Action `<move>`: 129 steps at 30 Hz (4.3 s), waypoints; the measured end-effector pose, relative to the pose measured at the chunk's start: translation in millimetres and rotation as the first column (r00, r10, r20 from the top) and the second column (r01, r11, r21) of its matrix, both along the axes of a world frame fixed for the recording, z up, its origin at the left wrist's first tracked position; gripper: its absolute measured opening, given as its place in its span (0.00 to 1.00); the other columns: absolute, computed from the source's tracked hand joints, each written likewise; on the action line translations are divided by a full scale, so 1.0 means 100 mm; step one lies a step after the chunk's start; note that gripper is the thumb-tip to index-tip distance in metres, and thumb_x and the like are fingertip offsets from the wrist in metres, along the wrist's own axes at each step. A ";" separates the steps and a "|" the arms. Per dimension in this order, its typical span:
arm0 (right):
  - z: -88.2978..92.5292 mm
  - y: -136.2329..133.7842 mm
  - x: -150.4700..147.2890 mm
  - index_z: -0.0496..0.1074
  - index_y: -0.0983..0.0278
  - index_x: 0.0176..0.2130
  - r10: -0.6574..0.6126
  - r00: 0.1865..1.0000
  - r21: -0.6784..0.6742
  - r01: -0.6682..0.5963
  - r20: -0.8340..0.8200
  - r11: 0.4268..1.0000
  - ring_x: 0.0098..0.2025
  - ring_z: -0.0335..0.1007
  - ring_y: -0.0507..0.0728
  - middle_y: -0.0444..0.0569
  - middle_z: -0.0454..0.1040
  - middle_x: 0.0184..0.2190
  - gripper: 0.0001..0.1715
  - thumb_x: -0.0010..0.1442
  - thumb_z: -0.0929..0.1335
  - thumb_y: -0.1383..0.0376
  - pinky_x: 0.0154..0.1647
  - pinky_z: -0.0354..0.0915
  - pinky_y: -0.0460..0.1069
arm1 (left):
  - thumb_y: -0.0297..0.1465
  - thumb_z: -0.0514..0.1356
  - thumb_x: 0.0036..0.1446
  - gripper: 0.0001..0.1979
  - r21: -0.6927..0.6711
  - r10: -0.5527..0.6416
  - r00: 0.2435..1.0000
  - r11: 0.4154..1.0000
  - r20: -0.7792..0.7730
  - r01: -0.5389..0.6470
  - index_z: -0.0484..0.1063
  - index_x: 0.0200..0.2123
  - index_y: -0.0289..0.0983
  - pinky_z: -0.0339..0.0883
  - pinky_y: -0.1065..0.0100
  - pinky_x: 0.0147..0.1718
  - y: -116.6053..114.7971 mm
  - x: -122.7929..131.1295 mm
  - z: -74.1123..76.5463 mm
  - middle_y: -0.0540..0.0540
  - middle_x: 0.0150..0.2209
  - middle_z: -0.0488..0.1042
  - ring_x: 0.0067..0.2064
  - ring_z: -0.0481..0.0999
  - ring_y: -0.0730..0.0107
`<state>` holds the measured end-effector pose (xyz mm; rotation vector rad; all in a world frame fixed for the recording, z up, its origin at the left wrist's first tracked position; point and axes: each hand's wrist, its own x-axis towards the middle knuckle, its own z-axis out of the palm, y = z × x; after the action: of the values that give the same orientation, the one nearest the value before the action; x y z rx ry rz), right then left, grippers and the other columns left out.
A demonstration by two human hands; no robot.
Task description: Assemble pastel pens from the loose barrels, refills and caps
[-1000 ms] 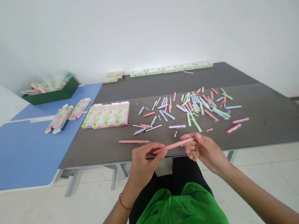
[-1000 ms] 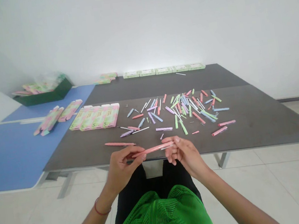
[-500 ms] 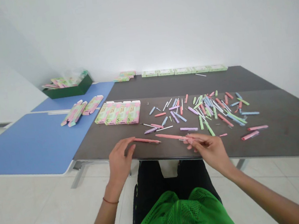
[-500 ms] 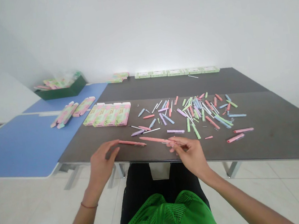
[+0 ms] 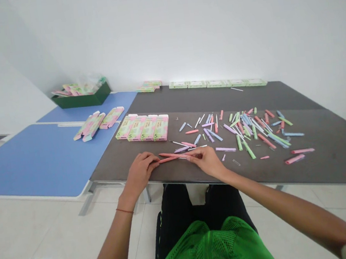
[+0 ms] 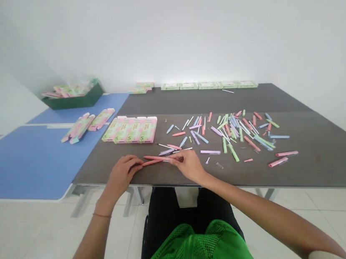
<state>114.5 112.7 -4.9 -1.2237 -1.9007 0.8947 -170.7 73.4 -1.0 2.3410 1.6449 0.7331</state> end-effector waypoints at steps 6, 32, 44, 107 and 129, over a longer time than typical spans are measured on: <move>0.04 0.11 0.00 0.85 0.64 0.35 0.043 0.994 -0.044 -0.039 0.104 0.998 0.25 0.67 0.53 0.45 0.79 0.23 0.10 0.61 0.72 0.64 0.28 0.57 0.47 | 0.32 0.56 0.70 0.10 -0.010 -0.048 0.999 0.999 -0.007 0.048 0.77 0.41 0.39 0.66 0.56 0.50 0.09 -0.22 0.01 0.43 0.44 0.78 0.48 0.73 0.56; 0.25 -0.17 -0.08 0.81 0.58 0.46 0.075 0.764 0.137 -0.210 0.640 0.968 0.44 0.77 0.58 0.49 0.82 0.42 0.16 0.75 0.64 0.59 0.39 0.59 0.49 | 0.36 0.59 0.69 0.13 0.093 0.104 0.994 0.991 -0.046 -0.099 0.79 0.52 0.41 0.70 0.54 0.54 0.33 -0.23 -0.11 0.42 0.49 0.79 0.53 0.76 0.53; 0.11 -0.11 -0.08 0.80 0.62 0.41 0.095 0.825 0.077 -0.165 0.558 0.983 0.43 0.76 0.58 0.49 0.81 0.41 0.08 0.70 0.70 0.62 0.41 0.60 0.49 | 0.37 0.61 0.68 0.10 0.086 -0.052 0.993 0.994 -0.108 0.061 0.80 0.44 0.39 0.69 0.53 0.55 0.20 -0.13 0.07 0.41 0.49 0.78 0.52 0.74 0.54; 0.03 -0.81 1.02 0.56 0.60 0.25 0.173 0.942 -0.032 -0.171 0.287 0.985 0.26 0.59 0.54 0.41 0.59 0.21 0.15 0.63 0.57 0.68 0.37 0.54 0.50 | 0.21 0.48 0.51 0.12 -0.091 -0.352 0.854 0.906 0.383 0.414 0.50 0.21 0.41 0.51 0.65 0.26 -0.40 1.03 -0.11 0.53 0.17 0.53 0.20 0.56 0.70; -0.19 -0.88 0.92 0.56 0.60 0.25 0.179 0.929 0.202 -0.253 0.325 0.946 0.21 0.51 0.53 0.41 0.62 0.17 0.08 0.51 0.63 0.66 0.28 0.42 0.52 | 0.22 0.44 0.67 0.18 0.090 -0.488 0.818 0.870 0.303 0.485 0.51 0.23 0.39 0.51 0.68 0.25 -0.31 0.92 -0.06 0.54 0.18 0.55 0.20 0.59 0.74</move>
<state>206.8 24.5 -24.1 -1.0632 -2.3511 0.5833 -78.7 42.4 -7.3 2.3420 0.8526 0.9321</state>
